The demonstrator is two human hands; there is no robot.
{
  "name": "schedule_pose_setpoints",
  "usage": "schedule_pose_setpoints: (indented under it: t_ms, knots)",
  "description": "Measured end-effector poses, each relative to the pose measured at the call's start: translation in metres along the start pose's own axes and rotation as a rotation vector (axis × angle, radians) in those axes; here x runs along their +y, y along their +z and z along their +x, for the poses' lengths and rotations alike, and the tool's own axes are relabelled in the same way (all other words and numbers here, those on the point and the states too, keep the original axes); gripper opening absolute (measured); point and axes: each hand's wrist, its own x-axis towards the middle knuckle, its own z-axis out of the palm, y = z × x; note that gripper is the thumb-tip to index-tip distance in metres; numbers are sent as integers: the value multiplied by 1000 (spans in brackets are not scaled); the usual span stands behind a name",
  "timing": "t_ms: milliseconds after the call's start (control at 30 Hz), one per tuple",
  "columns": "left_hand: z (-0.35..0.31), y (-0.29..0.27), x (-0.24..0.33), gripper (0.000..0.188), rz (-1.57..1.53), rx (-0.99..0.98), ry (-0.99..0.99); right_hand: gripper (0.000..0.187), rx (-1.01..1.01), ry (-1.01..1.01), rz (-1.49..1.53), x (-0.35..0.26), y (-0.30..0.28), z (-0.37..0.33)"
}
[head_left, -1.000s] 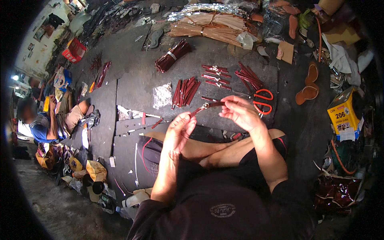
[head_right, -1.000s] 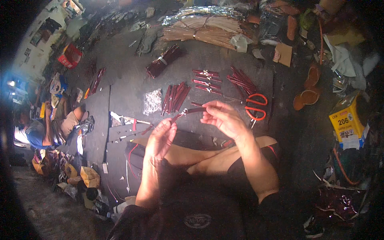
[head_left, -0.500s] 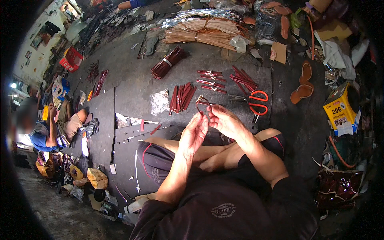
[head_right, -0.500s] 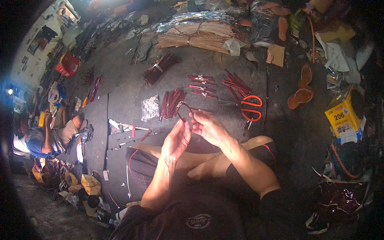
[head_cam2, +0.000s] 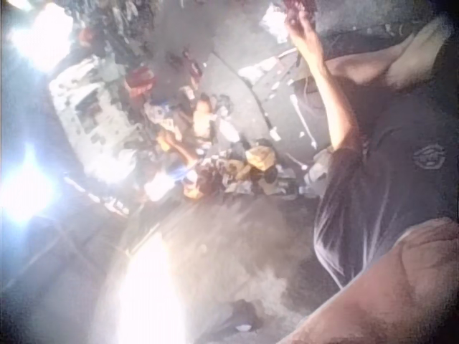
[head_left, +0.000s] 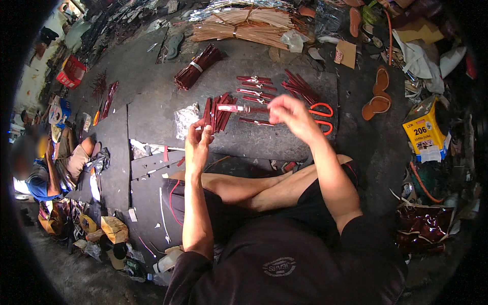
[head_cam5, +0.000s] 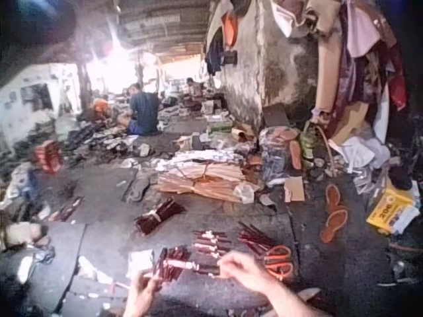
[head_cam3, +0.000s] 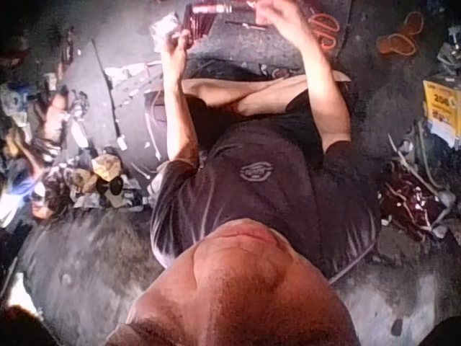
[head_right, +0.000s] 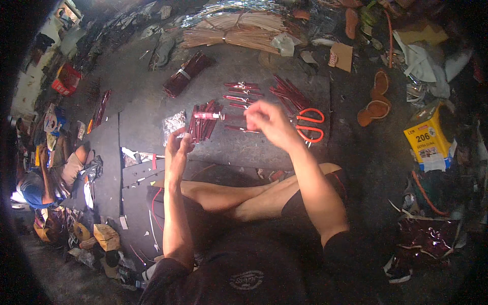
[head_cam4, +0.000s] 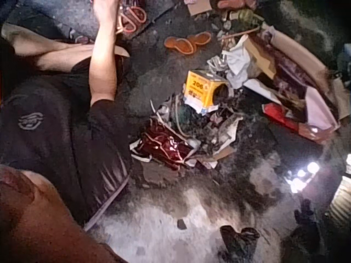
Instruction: The person sits on the floor and repeatedly cuts red sticks with scissors, then inserts small metallic pieces into the cut ends. The person handles the sticks and metallic pieces one at a time, placing finished units on the floor.
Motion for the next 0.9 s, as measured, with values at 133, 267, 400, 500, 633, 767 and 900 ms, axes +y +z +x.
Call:
schedule_pose_setpoints:
  t_ms: [133,267,400,500,633,767,900]
  knots:
    - [7,18,-39,20,-58,-104,-49,17,126,4,125,9,-16,60]
    - [11,30,-75,21,289,-139,39,7,338,237,-258,119,-53,105]
    - [11,29,-74,23,314,-135,-71,14,566,208,-631,167,-57,107]
    - [12,32,-65,23,374,-143,-68,14,587,178,-492,170,-50,115]
    - [15,39,-71,23,388,-164,23,15,554,78,-604,176,-47,123]
    - [15,40,-59,24,393,-182,-45,16,592,-131,-709,179,-43,124]
    - [16,38,-62,24,409,-185,-47,15,693,-121,-765,171,-38,125]
